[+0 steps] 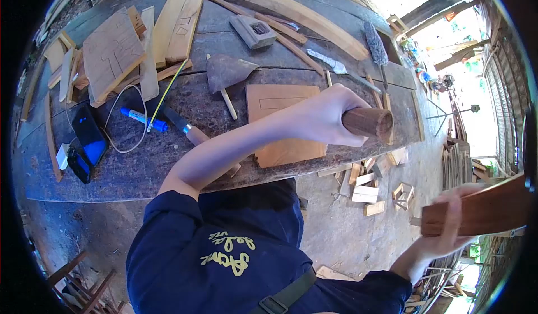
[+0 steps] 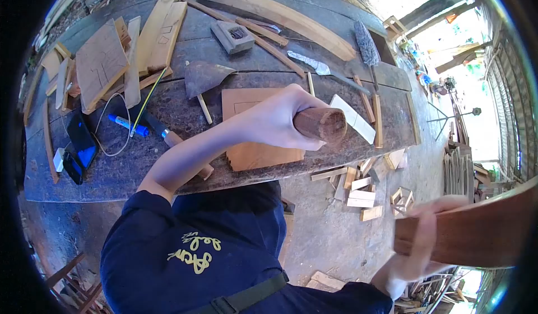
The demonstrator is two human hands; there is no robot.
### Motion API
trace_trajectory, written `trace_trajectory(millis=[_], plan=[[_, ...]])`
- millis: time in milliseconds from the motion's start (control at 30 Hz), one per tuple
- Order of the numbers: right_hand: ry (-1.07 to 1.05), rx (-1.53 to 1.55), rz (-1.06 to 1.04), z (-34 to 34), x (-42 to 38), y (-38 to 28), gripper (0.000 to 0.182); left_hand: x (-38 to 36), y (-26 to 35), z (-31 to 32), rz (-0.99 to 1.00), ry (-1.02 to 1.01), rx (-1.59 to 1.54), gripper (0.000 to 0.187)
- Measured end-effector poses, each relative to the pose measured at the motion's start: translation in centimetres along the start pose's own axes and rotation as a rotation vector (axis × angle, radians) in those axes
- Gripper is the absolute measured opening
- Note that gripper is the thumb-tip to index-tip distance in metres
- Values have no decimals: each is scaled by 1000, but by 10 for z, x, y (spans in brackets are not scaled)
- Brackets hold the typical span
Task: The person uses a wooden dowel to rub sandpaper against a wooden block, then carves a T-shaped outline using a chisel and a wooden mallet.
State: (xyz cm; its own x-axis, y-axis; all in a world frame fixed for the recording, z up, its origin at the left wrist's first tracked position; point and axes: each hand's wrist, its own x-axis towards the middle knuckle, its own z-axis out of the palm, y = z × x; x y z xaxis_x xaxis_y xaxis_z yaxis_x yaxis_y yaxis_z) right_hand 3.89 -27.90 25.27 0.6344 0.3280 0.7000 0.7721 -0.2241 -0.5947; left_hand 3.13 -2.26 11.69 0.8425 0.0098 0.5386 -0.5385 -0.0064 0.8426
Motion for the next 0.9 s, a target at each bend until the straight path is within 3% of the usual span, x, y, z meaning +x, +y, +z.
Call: trace_trajectory(millis=[33, 100, 167, 233, 300, 367, 433, 567, 600, 633, 733, 767, 833, 900], plan=[[-1, 3, -6, 5, -3, 5, 38, 0, 1, -2, -2, 4, 7, 24], [-644, -469, -33, 22, -6, 5, 45, -1, 3, -6, -29, -23, 59, 25], [-617, -446, 45, 22, -2, 4, 50, 0, 5, -11, -58, -61, 112, 29], [-601, -426, 123, 12, -2, 13, 54, 1, 6, -15, -113, -77, 108, 20], [-80, -243, 31, -1, -9, 30, 48, 2, 9, -17, -147, -14, 25, 18], [40, -78, -71, -1, 0, 17, 46, 3, 8, -17, -179, 45, -59, 17], [-48, 40, -12, -6, 1, 17, 54, 4, 3, -18, -62, 96, -46, 15], [-637, -455, -78, 34, 4, -5, 62, 3, 8, -14, -50, 84, -18, 15], [-722, -434, -96, 22, 13, 3, 74, 4, 7, -14, -34, 100, -34, 16], [-724, -432, -92, 15, 14, 11, 74, 3, 7, -12, -24, 118, -56, 18], [-364, -213, 193, 23, 4, 27, 75, 2, 13, -20, -137, 113, -4, 21], [-331, -198, 363, 24, 7, 35, 83, 2, 10, -21, -150, 113, -13, 21], [-204, -370, 471, 29, -2, 88, 85, 3, 7, -25, -106, 134, 30, 24], [-332, -297, 578, 42, -9, 133, 85, 2, 10, -32, -181, 69, 58, 23]])
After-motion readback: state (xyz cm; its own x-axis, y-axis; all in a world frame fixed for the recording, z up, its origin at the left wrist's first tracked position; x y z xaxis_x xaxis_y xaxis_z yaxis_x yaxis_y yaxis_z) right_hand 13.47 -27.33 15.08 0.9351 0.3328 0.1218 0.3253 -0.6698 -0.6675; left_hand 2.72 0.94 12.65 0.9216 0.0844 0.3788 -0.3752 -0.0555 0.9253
